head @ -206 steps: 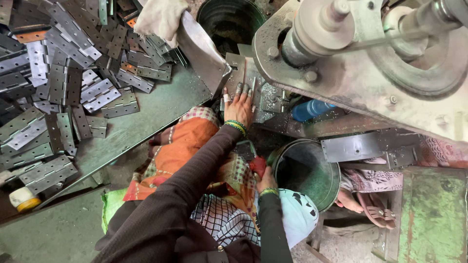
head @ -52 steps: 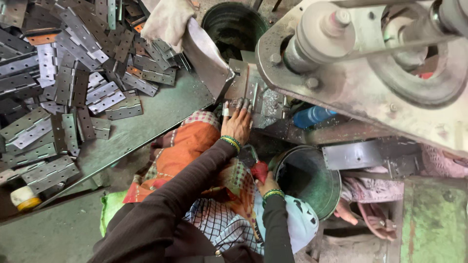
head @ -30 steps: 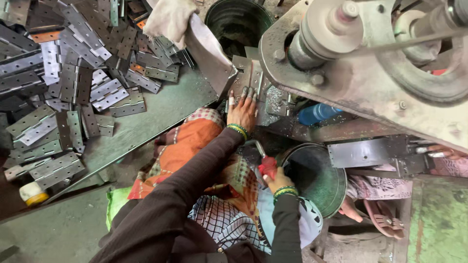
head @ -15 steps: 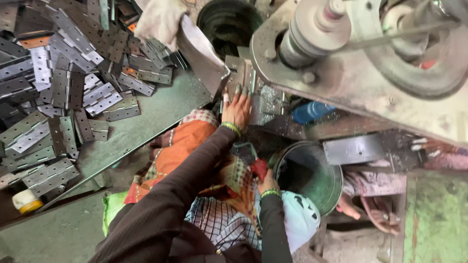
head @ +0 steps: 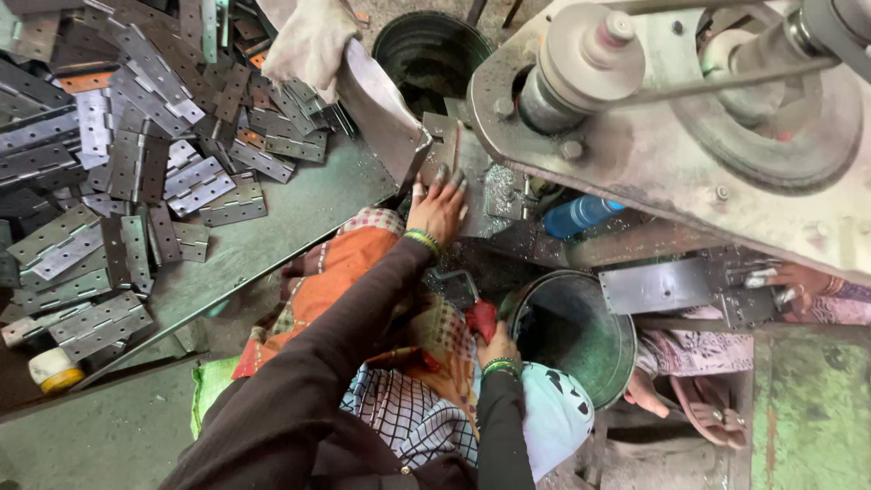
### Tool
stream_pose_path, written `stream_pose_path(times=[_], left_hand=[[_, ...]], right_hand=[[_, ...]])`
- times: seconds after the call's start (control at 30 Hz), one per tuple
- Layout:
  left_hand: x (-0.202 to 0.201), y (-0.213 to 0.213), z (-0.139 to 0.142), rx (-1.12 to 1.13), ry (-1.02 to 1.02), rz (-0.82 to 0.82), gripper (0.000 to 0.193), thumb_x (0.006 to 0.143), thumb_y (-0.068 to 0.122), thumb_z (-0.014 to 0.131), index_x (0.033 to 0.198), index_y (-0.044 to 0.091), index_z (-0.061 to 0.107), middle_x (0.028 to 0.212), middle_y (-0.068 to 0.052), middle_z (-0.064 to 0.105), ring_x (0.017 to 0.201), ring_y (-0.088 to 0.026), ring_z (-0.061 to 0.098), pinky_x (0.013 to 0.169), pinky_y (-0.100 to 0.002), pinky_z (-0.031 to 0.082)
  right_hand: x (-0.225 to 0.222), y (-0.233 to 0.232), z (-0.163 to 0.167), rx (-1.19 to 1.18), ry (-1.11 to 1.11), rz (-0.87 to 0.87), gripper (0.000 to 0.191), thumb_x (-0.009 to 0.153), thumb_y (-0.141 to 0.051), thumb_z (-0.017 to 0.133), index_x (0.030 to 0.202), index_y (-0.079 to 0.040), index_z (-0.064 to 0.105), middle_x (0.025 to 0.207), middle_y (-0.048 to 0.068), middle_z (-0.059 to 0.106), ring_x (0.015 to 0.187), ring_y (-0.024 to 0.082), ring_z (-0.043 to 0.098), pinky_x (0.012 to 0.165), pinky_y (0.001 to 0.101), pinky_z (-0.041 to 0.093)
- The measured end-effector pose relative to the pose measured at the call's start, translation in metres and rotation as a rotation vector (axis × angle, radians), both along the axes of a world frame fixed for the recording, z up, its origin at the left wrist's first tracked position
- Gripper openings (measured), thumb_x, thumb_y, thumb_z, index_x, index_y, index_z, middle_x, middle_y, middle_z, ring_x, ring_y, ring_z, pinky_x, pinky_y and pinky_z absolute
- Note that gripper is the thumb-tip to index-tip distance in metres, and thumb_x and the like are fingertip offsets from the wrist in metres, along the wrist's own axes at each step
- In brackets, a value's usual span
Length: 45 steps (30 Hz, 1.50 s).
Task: The person repeatedly places metal hinge pieces into a press machine, activates the press with a foot pedal, and removes the processed pieces. The person handles each piece individually and stacks the finished items on the table.
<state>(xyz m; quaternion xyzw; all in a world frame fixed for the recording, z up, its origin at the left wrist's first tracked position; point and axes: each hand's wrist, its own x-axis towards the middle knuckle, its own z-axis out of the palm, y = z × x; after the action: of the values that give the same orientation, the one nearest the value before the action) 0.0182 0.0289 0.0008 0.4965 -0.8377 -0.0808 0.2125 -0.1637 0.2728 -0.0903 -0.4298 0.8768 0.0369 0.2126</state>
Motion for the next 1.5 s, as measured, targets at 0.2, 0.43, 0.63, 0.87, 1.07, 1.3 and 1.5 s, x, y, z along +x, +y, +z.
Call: stream_pose_path(times=[0.2,0.43,0.63,0.87,1.07,1.3,1.5], left_hand=[[0.078,0.017,-0.002,0.065,0.288,-0.255,0.038,0.097,0.021,0.059,0.134,0.018,0.066,0.15,-0.004,0.06,0.144,-0.032,0.046,0.111,-0.052,0.038],[0.157,-0.017,-0.002,0.142,0.106,0.099,0.038,0.085,0.006,0.065,0.122,0.012,0.071,0.121,-0.01,0.07,0.117,-0.031,0.063,0.095,-0.045,0.054],[0.201,-0.048,-0.007,-0.047,-0.283,0.521,0.075,0.083,0.029,0.065,0.152,0.009,0.044,0.158,-0.012,0.037,0.143,-0.031,0.039,0.105,-0.06,0.04],[0.193,-0.03,-0.019,0.019,-0.235,0.571,0.044,0.095,0.021,0.061,0.138,0.01,0.06,0.146,-0.01,0.052,0.136,-0.033,0.048,0.101,-0.05,0.044],[0.177,-0.009,-0.026,-0.092,-0.221,0.568,0.029,0.086,0.024,0.067,0.111,0.008,0.066,0.114,-0.01,0.057,0.111,-0.03,0.054,0.089,-0.047,0.048],[0.187,0.013,-0.041,-0.137,-0.03,0.48,0.012,0.092,0.019,0.069,0.098,0.01,0.063,0.1,-0.008,0.057,0.097,-0.028,0.058,0.076,-0.04,0.05],[0.184,0.021,-0.048,-0.148,-0.021,0.498,0.019,0.091,0.025,0.072,0.101,0.011,0.064,0.102,-0.009,0.056,0.098,-0.028,0.057,0.076,-0.041,0.049]], right_hand=[[-0.002,0.001,-0.006,-0.044,-0.005,0.01,0.057,0.085,-0.049,0.075,0.126,-0.015,0.053,0.109,0.025,0.073,0.104,0.048,0.068,0.088,0.0572,0.054],[-0.001,0.0,-0.003,-0.055,0.006,0.023,0.071,0.082,-0.047,0.075,0.14,-0.016,0.049,0.115,0.026,0.069,0.106,0.046,0.067,0.09,0.0548,0.054],[0.0,0.0,0.003,-0.002,0.001,-0.001,0.066,0.085,-0.048,0.074,0.139,-0.017,0.053,0.118,0.023,0.071,0.111,0.044,0.067,0.094,0.053,0.054],[0.002,-0.002,0.007,0.016,0.001,0.004,0.07,0.085,-0.048,0.074,0.142,-0.016,0.05,0.12,0.024,0.07,0.113,0.044,0.066,0.095,0.0522,0.053],[-0.001,-0.002,0.002,0.009,-0.014,-0.022,0.071,0.084,-0.047,0.075,0.143,-0.017,0.05,0.124,0.022,0.069,0.115,0.043,0.066,0.096,0.0513,0.053],[-0.005,-0.001,-0.005,0.008,-0.018,-0.018,0.069,0.084,-0.047,0.075,0.141,-0.016,0.052,0.121,0.023,0.07,0.113,0.043,0.066,0.095,0.0518,0.053],[-0.006,0.001,-0.008,-0.029,-0.011,0.001,0.063,0.083,-0.046,0.075,0.134,-0.015,0.054,0.116,0.023,0.072,0.11,0.044,0.068,0.092,0.0535,0.054]])
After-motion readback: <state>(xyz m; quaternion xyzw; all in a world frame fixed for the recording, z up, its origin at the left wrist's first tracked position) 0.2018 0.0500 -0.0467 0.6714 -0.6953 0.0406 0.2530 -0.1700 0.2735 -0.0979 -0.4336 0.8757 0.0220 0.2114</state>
